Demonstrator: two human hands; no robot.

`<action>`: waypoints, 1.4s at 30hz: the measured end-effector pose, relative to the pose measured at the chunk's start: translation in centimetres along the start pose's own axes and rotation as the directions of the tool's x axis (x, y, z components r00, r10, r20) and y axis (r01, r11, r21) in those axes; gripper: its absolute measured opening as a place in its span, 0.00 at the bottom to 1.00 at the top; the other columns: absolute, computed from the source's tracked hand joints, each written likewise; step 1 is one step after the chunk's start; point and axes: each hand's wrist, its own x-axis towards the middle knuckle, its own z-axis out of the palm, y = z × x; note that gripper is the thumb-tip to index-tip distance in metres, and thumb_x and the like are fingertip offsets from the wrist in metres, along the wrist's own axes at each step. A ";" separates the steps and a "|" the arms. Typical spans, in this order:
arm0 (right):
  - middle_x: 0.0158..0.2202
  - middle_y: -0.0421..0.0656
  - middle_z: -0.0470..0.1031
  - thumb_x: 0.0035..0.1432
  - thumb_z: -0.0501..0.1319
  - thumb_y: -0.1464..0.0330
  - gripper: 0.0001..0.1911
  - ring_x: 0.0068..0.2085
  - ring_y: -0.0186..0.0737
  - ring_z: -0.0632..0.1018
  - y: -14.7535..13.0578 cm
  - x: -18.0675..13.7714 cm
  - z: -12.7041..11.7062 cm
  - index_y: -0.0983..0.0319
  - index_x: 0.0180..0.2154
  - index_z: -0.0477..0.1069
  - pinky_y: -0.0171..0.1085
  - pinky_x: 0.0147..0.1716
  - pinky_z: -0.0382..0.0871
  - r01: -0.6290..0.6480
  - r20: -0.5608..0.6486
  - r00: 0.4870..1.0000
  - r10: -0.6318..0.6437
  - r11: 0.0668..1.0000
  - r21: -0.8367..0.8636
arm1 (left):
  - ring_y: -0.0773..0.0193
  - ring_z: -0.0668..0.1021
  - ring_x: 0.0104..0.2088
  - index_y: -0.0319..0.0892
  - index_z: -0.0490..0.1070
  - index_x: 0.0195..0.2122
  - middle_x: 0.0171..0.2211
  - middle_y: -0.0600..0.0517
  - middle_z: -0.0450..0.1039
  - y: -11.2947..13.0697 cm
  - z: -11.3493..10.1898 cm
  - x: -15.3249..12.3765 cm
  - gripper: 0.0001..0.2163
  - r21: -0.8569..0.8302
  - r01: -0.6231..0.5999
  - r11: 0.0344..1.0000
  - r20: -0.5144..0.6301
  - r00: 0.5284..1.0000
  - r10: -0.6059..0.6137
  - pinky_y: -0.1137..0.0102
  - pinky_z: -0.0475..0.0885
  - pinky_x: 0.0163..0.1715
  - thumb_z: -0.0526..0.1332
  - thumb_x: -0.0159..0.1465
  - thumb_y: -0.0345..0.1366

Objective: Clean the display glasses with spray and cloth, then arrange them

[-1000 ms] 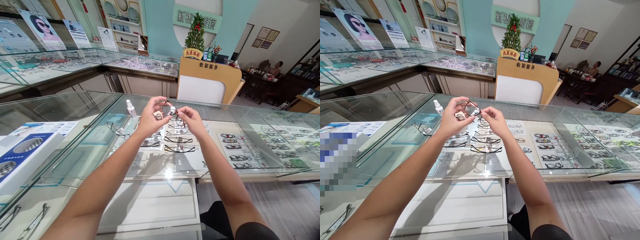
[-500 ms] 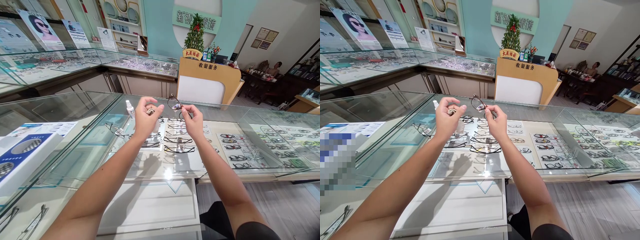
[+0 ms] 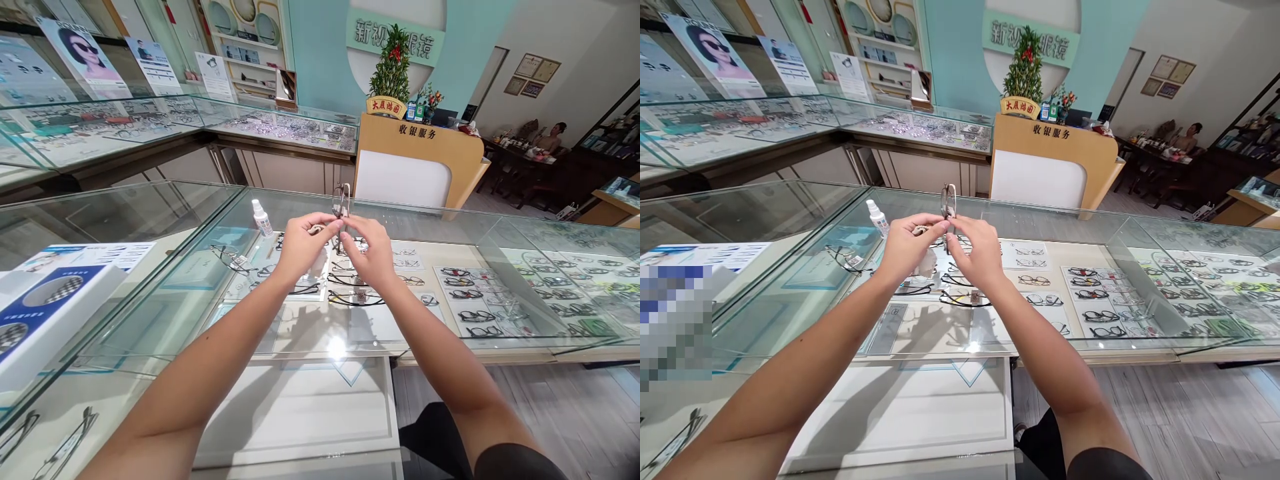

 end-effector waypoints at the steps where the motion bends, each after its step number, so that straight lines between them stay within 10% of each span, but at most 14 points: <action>1: 0.62 0.46 0.82 0.76 0.61 0.60 0.16 0.62 0.50 0.81 0.0 0.0 0.0 0.55 0.59 0.78 0.51 0.61 0.71 0.019 0.025 1.000 -0.019 1.000 0.003 | 0.58 0.82 0.38 0.41 0.87 0.42 0.41 0.46 0.86 -0.1 -0.3 0.3 0.19 0.021 -0.012 1.000 -0.001 1.000 0.012 0.67 0.76 0.40 0.73 0.63 0.53; 6: 0.56 0.44 0.84 0.76 0.62 0.61 0.11 0.57 0.48 0.82 0.0 0.4 -0.7 0.55 0.51 0.80 0.49 0.59 0.69 0.035 -0.025 0.999 -0.034 0.998 0.045 | 0.57 0.81 0.35 0.44 0.86 0.40 0.36 0.49 0.85 -0.6 -3.8 2.5 0.17 0.371 -0.092 0.924 0.183 0.983 0.025 0.66 0.71 0.37 0.68 0.65 0.53; 14: 0.38 0.43 0.79 0.74 0.61 0.61 0.13 0.41 0.44 0.76 0.3 0.8 -1.2 0.57 0.34 0.72 0.45 0.47 0.68 -0.045 -0.125 0.991 0.057 0.995 0.091 | 0.53 0.81 0.33 0.51 0.85 0.37 0.36 0.50 0.85 -2.1 -7.7 4.4 0.10 0.805 -0.085 0.587 0.344 0.873 -0.346 0.63 0.64 0.32 0.66 0.61 0.46; 26: 0.37 0.44 0.78 0.75 0.58 0.58 0.16 0.41 0.45 0.75 0.3 0.9 -1.2 0.57 0.33 0.69 0.47 0.48 0.68 -0.095 -0.086 0.991 0.099 0.994 0.044 | 0.52 0.82 0.37 0.51 0.85 0.38 0.38 0.48 0.85 -2.1 -7.3 4.2 0.08 0.925 -0.106 0.365 0.303 0.786 -0.539 0.65 0.64 0.34 0.67 0.59 0.38; 42: 0.35 0.41 0.78 0.74 0.60 0.60 0.17 0.38 0.42 0.75 -0.1 1.0 -1.4 0.57 0.31 0.69 0.46 0.47 0.63 -0.103 -0.096 0.989 0.110 0.992 0.072 | 0.49 0.84 0.42 0.52 0.88 0.44 0.47 0.46 0.86 -3.0 -7.8 4.2 0.15 0.942 -0.072 0.328 0.265 0.760 -0.594 0.65 0.71 0.40 0.67 0.57 0.37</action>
